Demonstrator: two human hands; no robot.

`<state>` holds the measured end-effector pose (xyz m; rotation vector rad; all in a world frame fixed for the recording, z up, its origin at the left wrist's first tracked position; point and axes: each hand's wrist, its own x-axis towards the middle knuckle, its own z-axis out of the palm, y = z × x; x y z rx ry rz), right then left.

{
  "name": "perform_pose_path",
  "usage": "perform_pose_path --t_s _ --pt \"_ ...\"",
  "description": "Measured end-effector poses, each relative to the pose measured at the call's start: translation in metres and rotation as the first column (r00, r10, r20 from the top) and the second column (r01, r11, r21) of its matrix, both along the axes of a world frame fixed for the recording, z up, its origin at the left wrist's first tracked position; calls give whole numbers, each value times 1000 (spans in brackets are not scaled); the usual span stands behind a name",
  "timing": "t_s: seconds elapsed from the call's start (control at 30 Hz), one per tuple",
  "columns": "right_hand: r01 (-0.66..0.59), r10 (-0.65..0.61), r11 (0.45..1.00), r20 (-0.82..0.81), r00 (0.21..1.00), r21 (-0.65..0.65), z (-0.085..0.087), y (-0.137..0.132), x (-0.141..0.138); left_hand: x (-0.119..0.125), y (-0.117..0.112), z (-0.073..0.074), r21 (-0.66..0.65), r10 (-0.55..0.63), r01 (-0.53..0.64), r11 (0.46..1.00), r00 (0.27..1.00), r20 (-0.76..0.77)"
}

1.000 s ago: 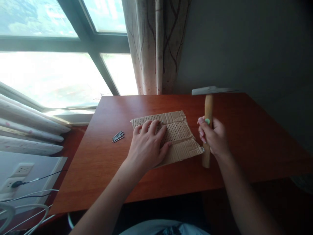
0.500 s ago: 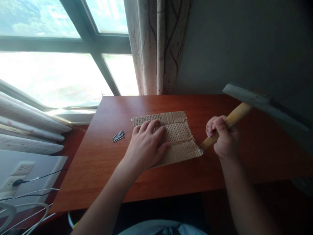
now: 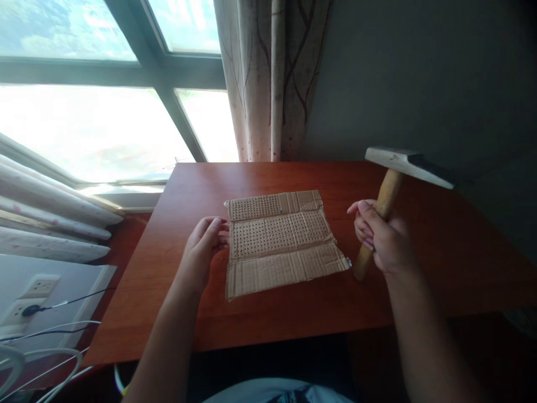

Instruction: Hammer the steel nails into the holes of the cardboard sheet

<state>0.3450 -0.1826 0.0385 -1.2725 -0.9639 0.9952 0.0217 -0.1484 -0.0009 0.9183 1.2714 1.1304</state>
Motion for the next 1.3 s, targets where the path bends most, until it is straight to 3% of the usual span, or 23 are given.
perform_pose_path --t_s 0.1,0.33,0.63,1.3 --pt "-19 20 1000 29 999 -15 -2 1 -1 7 -5 5 -65 -149 152 986 988 51" --pt "-7 8 999 26 1000 -38 -3 0 -2 17 -5 13 -46 -197 205 978 972 130" --pt "-31 32 999 30 999 -35 -3 -5 -3 19 -4 14 -72 -173 196 978 954 245" --pt "-35 37 999 52 998 -29 -1 -5 -6 9 -5 14 -97 -114 145 985 956 269"
